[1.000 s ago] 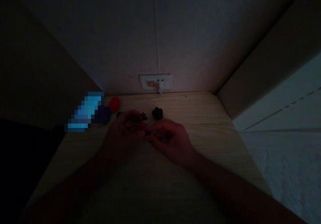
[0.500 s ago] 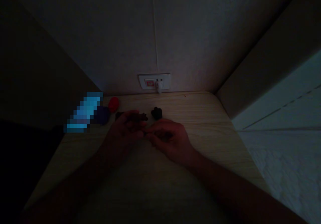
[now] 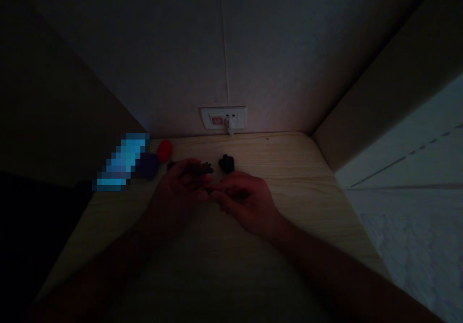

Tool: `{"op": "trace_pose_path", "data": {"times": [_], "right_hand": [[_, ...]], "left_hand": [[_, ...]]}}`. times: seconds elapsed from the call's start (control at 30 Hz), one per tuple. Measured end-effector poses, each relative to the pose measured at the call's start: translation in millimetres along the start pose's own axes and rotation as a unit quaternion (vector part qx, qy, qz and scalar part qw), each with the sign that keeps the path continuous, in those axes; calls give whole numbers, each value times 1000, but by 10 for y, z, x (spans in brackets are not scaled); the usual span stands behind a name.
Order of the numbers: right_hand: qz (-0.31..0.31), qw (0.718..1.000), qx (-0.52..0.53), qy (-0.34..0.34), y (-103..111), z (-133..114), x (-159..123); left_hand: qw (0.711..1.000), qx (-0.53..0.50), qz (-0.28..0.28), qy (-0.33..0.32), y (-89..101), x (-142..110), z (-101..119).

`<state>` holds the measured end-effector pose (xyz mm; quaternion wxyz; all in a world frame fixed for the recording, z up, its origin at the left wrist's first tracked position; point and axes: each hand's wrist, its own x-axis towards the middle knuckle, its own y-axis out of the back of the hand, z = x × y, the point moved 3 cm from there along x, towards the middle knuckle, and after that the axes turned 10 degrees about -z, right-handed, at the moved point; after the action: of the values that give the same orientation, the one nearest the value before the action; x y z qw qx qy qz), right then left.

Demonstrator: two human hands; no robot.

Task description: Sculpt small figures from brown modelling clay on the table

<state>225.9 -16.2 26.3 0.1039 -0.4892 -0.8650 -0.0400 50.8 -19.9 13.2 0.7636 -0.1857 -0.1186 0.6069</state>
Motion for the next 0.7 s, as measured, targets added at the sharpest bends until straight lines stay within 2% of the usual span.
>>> {"op": "trace_pose_path", "data": {"times": [0.33,0.57,0.7], "right_hand": [[-1,1000,-11,-13,4,-24,2],[20,997,1,-68,22,-20,9],[21,997,12,-74,23,-8,10]], "left_hand": [[1000,8,16,-1,10,-7,-5],[1000,-2,10,9,5,-7,-16],[1000,-3,9,2,6,-12,-4]]}}
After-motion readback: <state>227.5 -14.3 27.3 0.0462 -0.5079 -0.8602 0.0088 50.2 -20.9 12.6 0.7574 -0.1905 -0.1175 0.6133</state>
